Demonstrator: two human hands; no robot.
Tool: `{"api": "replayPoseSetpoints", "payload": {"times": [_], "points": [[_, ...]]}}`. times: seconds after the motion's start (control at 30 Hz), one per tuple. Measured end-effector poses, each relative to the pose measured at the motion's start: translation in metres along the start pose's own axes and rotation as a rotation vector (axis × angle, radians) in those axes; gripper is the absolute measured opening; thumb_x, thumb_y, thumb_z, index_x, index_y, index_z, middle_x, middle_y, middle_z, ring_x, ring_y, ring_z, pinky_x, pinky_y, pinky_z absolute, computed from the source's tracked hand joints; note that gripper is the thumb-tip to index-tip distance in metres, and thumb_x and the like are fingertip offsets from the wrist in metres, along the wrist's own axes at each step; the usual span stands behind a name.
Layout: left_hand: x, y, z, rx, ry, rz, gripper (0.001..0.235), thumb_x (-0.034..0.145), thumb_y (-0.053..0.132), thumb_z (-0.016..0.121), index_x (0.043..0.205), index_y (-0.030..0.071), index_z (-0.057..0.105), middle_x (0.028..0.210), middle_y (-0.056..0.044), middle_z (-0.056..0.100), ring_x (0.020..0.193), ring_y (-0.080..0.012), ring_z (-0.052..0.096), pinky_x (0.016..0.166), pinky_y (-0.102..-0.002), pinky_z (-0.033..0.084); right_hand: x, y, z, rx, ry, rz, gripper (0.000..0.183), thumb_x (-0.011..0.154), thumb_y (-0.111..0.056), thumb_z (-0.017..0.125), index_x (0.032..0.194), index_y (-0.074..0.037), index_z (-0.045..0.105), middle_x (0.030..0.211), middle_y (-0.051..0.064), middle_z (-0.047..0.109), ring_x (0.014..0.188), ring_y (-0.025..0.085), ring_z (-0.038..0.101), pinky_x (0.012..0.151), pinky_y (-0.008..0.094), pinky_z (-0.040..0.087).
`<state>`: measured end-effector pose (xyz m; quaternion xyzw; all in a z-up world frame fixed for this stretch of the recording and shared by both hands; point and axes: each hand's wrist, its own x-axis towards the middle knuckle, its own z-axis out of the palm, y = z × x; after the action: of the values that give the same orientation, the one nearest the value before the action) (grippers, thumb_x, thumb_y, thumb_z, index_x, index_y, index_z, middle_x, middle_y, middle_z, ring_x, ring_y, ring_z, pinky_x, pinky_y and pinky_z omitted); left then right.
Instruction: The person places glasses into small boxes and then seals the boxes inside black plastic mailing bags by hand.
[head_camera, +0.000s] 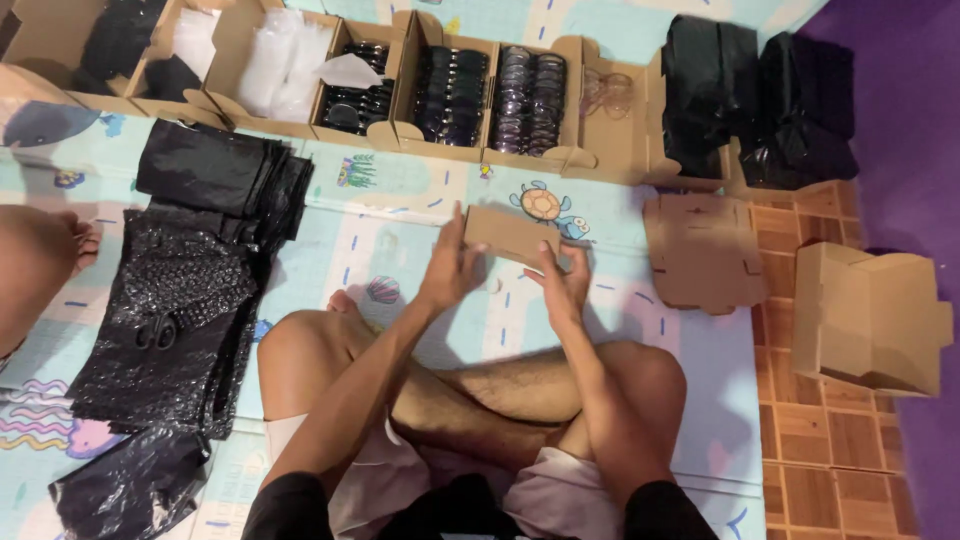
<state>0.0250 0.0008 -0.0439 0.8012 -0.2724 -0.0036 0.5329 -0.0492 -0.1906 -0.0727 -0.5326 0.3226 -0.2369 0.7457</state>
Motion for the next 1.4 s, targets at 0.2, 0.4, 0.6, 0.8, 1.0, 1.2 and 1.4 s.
{"api": "replayPoseSetpoints", "payload": {"times": [0.2,0.4,0.6,0.8,1.0,1.2,1.4], "points": [[0.005,-0.006,-0.005,0.032,0.097,-0.241,0.072,0.101,0.048,0.060,0.155,0.003,0.041,0.148,-0.023,0.048,0.137,-0.0409,0.051,0.116,-0.046,0.045,-0.004,-0.003,0.007,-0.270,-0.237,-0.128,0.060,0.105,-0.023,0.060,0.154,0.003,0.037,0.099,0.031,0.064,0.082,0.037,0.075,0.077,0.042,0.068],[0.012,-0.004,-0.005,0.025,0.099,-0.135,0.069,0.106,0.039,0.056,0.162,0.007,0.030,0.163,-0.022,0.035,0.144,-0.0416,0.042,0.121,-0.054,0.032,0.004,-0.011,0.004,-0.494,-0.292,-0.211,0.069,0.096,-0.022,0.075,0.152,0.000,0.041,0.077,0.025,0.070,0.066,0.030,0.076,0.065,0.035,0.068],[0.013,0.008,-0.004,-0.030,0.047,-0.392,0.048,0.102,0.029,0.062,0.147,0.012,0.056,0.151,-0.014,0.054,0.128,-0.0384,0.058,0.110,-0.050,0.047,-0.003,-0.033,0.007,-0.547,-0.266,-0.217,0.063,0.098,-0.024,0.072,0.152,-0.004,0.046,0.068,0.026,0.068,0.063,0.032,0.074,0.060,0.036,0.063],[0.010,-0.045,0.024,0.121,0.095,-0.487,0.022,0.091,0.044,0.076,0.111,0.036,0.079,0.079,0.000,0.077,0.089,-0.0226,0.076,0.082,-0.037,0.059,0.004,-0.036,0.008,-0.754,-0.247,-0.169,0.034,0.093,-0.033,0.074,0.124,-0.018,0.073,0.053,0.015,0.065,0.043,0.021,0.067,0.037,0.027,0.055],[0.008,-0.018,0.009,0.072,0.140,-0.528,0.017,0.085,0.034,0.083,0.100,0.025,0.082,0.081,-0.010,0.077,0.091,-0.0336,0.074,0.080,-0.042,0.059,0.007,-0.026,0.003,-0.753,-0.220,-0.153,0.028,0.089,-0.025,0.078,0.112,-0.008,0.077,0.083,0.023,0.074,0.044,0.025,0.066,0.031,0.030,0.054],[0.011,-0.038,0.016,0.122,0.085,-0.504,0.016,0.086,0.034,0.083,0.098,0.024,0.082,0.075,-0.006,0.076,0.081,-0.0284,0.076,0.076,-0.037,0.062,0.008,-0.024,-0.001,-0.686,-0.199,-0.089,0.019,0.086,-0.022,0.080,0.103,-0.012,0.080,0.080,0.014,0.076,0.039,0.025,0.064,0.028,0.030,0.054],[0.013,-0.014,0.012,0.165,0.054,-0.510,0.012,0.088,0.018,0.074,0.095,0.022,0.083,0.082,-0.013,0.077,0.089,-0.0396,0.073,0.081,-0.050,0.060,0.002,-0.034,0.004,-0.745,-0.222,-0.052,0.021,0.085,-0.017,0.076,0.102,-0.006,0.079,0.068,0.019,0.072,0.036,0.027,0.061,0.025,0.033,0.055]]}}
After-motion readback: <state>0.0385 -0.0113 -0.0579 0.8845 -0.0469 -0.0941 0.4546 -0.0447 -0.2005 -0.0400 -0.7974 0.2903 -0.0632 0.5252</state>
